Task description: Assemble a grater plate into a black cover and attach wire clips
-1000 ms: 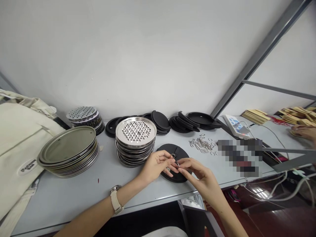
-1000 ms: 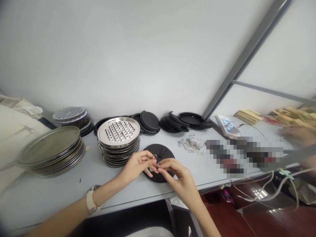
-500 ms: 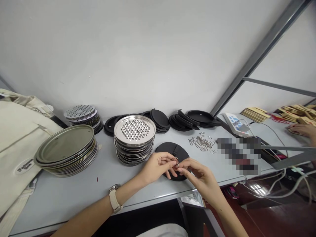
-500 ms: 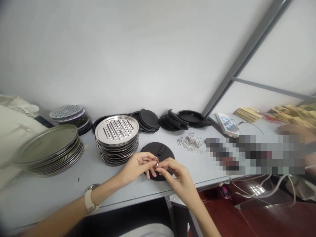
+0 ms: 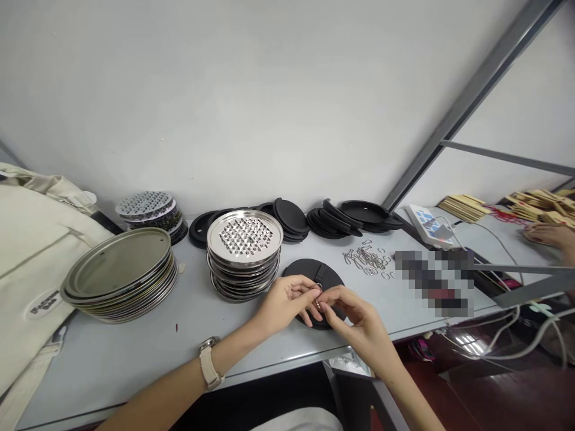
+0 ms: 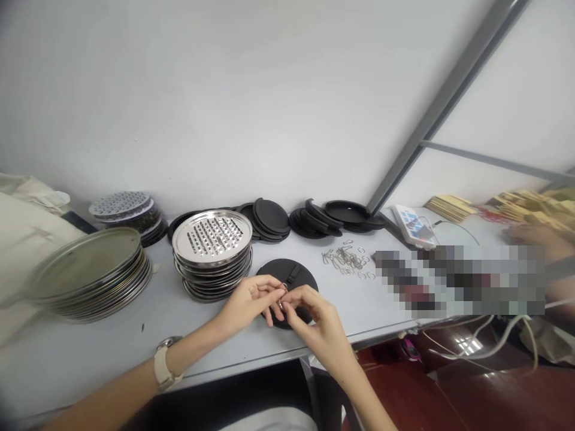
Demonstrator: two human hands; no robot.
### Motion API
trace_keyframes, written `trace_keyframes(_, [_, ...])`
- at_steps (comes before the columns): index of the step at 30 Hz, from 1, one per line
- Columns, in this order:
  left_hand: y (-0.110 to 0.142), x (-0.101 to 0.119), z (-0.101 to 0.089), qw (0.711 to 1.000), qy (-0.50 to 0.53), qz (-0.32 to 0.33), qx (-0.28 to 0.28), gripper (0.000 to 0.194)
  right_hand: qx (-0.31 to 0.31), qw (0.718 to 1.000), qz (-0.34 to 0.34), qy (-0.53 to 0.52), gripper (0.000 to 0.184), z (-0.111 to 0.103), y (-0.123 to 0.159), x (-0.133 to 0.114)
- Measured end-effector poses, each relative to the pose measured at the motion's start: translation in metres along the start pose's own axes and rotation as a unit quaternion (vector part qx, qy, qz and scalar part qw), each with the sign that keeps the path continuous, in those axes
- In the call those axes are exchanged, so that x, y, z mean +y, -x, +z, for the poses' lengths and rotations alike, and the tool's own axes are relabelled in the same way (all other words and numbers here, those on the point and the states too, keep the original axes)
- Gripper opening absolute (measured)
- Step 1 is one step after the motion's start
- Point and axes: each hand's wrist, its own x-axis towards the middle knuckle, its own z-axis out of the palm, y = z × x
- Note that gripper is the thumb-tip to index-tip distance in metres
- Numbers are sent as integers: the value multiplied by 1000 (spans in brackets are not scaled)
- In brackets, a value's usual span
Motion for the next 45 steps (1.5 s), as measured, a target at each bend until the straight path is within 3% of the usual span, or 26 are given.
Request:
trace_keyframes(5, [-1, -1, -2, 1000, 13, -1, 25, 34, -18, 1000, -4, -11, 12, 3, 1, 2])
trace_keyframes(14, [1, -3, 0, 999, -1, 3, 53, 33, -12, 994, -29, 100, 16, 1, 7, -2])
trace_keyframes(30, [1, 0, 1, 998, -17, 15, 53, 30, 2, 995, -27, 92, 13, 2, 5, 5])
trace_keyframes(39, [2, 7, -2, 999, 22, -15, 40, 30, -65, 971, -147, 176, 18, -12, 3, 13])
trace_keyframes(45, [3, 9, 3, 999, 9, -25, 47, 34, -74, 962, -169, 203, 20, -13, 3, 20])
